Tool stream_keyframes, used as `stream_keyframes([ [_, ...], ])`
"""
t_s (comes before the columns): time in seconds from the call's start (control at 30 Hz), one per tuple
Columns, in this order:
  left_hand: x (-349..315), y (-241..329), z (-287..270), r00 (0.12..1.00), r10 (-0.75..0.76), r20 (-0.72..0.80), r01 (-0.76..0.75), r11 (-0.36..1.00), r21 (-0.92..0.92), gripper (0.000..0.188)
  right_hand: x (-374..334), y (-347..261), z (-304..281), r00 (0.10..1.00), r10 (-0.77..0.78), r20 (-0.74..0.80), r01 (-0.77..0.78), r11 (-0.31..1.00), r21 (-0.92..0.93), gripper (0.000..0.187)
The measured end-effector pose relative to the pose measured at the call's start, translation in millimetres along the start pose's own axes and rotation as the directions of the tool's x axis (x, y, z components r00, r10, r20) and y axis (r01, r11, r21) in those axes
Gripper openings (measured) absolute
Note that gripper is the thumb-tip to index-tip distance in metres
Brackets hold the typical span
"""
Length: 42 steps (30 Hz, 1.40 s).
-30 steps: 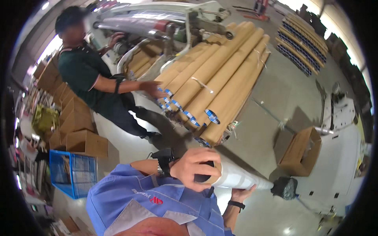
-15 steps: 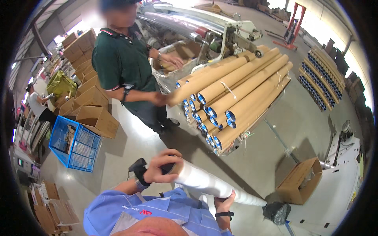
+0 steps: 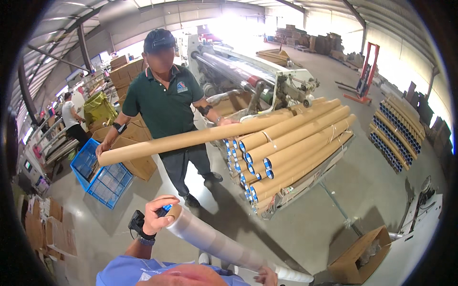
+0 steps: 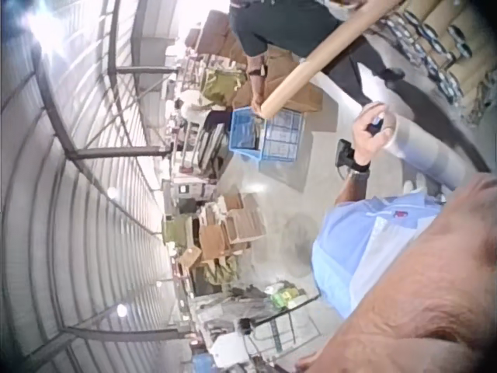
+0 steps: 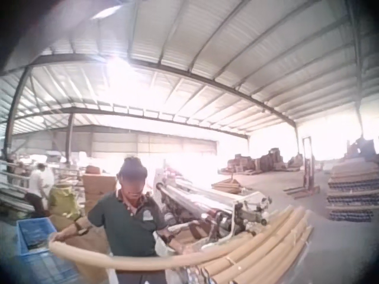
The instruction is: Operator manages the winding and packaging of plastic film using industrial rolling machinery.
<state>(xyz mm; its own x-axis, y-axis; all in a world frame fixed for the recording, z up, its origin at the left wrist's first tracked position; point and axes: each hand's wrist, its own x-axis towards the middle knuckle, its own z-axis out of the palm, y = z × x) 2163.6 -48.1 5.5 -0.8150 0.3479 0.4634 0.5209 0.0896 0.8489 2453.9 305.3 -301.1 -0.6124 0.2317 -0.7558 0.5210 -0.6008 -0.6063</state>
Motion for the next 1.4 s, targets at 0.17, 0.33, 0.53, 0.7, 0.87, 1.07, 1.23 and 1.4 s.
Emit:
stream_keyframes([
  [0.17,-36.0,20.0,-9.4,0.999,0.05,0.006,-0.05,0.999,0.012,0.049,-17.8,-71.1,26.1,0.923,-0.379,0.068,0.384,0.892,-0.238,0.051],
  [0.33,-88.1,38.2,-35.6,0.998,0.0,-0.067,0.0,1.0,0.005,0.048,-1.9,-52.3,75.4,0.645,-0.37,0.669,0.764,0.336,-0.551,0.074],
  [0.53,-173.0,61.7,-111.6,0.972,-0.026,-0.235,0.028,1.0,0.006,0.048,-34.4,4.5,149.3,0.609,-0.017,0.793,0.746,0.351,-0.566,0.078],
  [0.7,-235.0,94.4,-162.2,0.903,0.05,-0.426,0.035,0.981,0.19,0.048,-76.2,42.1,193.4,0.601,0.094,0.793,0.746,0.289,-0.6,0.083],
  [0.87,-282.3,103.6,-205.4,0.875,0.123,-0.468,0.006,0.965,0.264,0.049,-100.1,86.3,223.3,0.554,-0.011,0.833,0.805,0.264,-0.532,0.081],
  [1.07,-309.9,98.5,-244.3,0.875,0.099,-0.474,0.053,0.953,0.298,0.048,-98.6,123.2,250.1,0.458,-0.072,0.886,0.881,0.17,-0.441,0.074],
  [1.23,-295.7,68.0,-263.6,0.877,0.126,-0.464,-0.026,0.976,0.217,0.055,-132.9,108.4,291.4,0.507,-0.176,0.844,0.857,0.211,-0.471,0.072],
  [1.4,-245.9,16.8,-261.4,0.809,-0.069,-0.584,-0.129,0.948,-0.291,0.096,-91.2,99.8,330.3,0.499,-0.331,0.801,0.859,0.073,-0.506,0.081],
])
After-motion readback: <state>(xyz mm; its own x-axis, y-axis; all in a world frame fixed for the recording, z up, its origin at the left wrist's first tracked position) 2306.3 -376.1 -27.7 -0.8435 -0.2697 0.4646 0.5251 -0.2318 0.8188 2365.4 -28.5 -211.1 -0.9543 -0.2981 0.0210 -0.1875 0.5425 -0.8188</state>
